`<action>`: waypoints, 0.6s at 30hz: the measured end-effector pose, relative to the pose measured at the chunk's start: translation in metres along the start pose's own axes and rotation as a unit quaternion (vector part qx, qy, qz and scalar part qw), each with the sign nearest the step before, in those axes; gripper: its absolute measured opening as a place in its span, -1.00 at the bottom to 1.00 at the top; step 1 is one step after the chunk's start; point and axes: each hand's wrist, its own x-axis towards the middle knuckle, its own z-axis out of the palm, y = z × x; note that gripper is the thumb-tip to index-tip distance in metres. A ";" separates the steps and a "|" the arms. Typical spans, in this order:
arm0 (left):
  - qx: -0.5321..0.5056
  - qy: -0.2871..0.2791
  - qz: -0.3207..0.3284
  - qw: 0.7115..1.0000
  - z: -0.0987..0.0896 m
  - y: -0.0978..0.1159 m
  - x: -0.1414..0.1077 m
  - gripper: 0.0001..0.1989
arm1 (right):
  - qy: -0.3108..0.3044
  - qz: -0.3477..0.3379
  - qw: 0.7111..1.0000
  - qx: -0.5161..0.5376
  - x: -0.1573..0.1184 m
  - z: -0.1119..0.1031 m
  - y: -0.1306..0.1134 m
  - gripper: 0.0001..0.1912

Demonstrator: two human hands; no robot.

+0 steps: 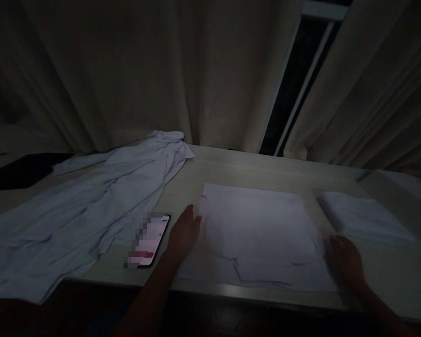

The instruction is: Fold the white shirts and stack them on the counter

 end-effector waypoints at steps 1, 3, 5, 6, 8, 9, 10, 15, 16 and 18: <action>-0.014 0.008 -0.028 0.999 -0.008 -0.006 0.002 -0.44 | 0.011 -0.022 1.000 0.006 0.004 0.001 -0.012 -0.31; -0.035 0.008 -0.076 0.996 -0.023 -0.018 0.006 -0.54 | 0.011 -0.086 0.996 0.032 0.011 0.005 -0.056 -0.33; -0.046 0.000 -0.094 0.995 -0.032 -0.027 0.007 -0.63 | -0.027 -0.163 0.982 0.089 0.012 0.016 -0.121 -0.39; -0.050 -0.005 -0.091 0.995 -0.033 -0.029 0.007 -0.67 | -0.066 -0.204 0.971 0.106 0.012 0.024 -0.158 -0.42; -0.060 -0.019 -0.080 0.995 -0.030 -0.029 0.004 -0.71 | -0.136 -0.276 0.944 0.120 0.008 0.044 -0.229 -0.44; -0.063 -0.026 -0.072 0.995 -0.026 -0.027 0.002 -0.72 | -0.169 -0.300 0.931 0.117 0.006 0.056 -0.261 -0.44; -0.064 -0.032 -0.062 0.995 -0.021 -0.024 0.000 -0.71 | -0.197 -0.318 0.921 0.113 0.004 0.067 -0.290 -0.43; -0.049 -0.026 -0.030 0.998 -0.002 -0.014 -0.003 -0.53 | -0.303 -0.344 0.885 0.085 -0.004 0.117 -0.372 -0.40; -0.047 -0.026 -0.028 0.998 -0.001 -0.014 -0.002 -0.52 | -0.311 -0.346 0.881 0.082 -0.005 0.123 -0.379 -0.41; -0.045 -0.030 -0.026 0.998 0.001 -0.012 0.002 -0.51 | -0.317 -0.354 0.877 0.078 -0.006 0.132 -0.391 -0.42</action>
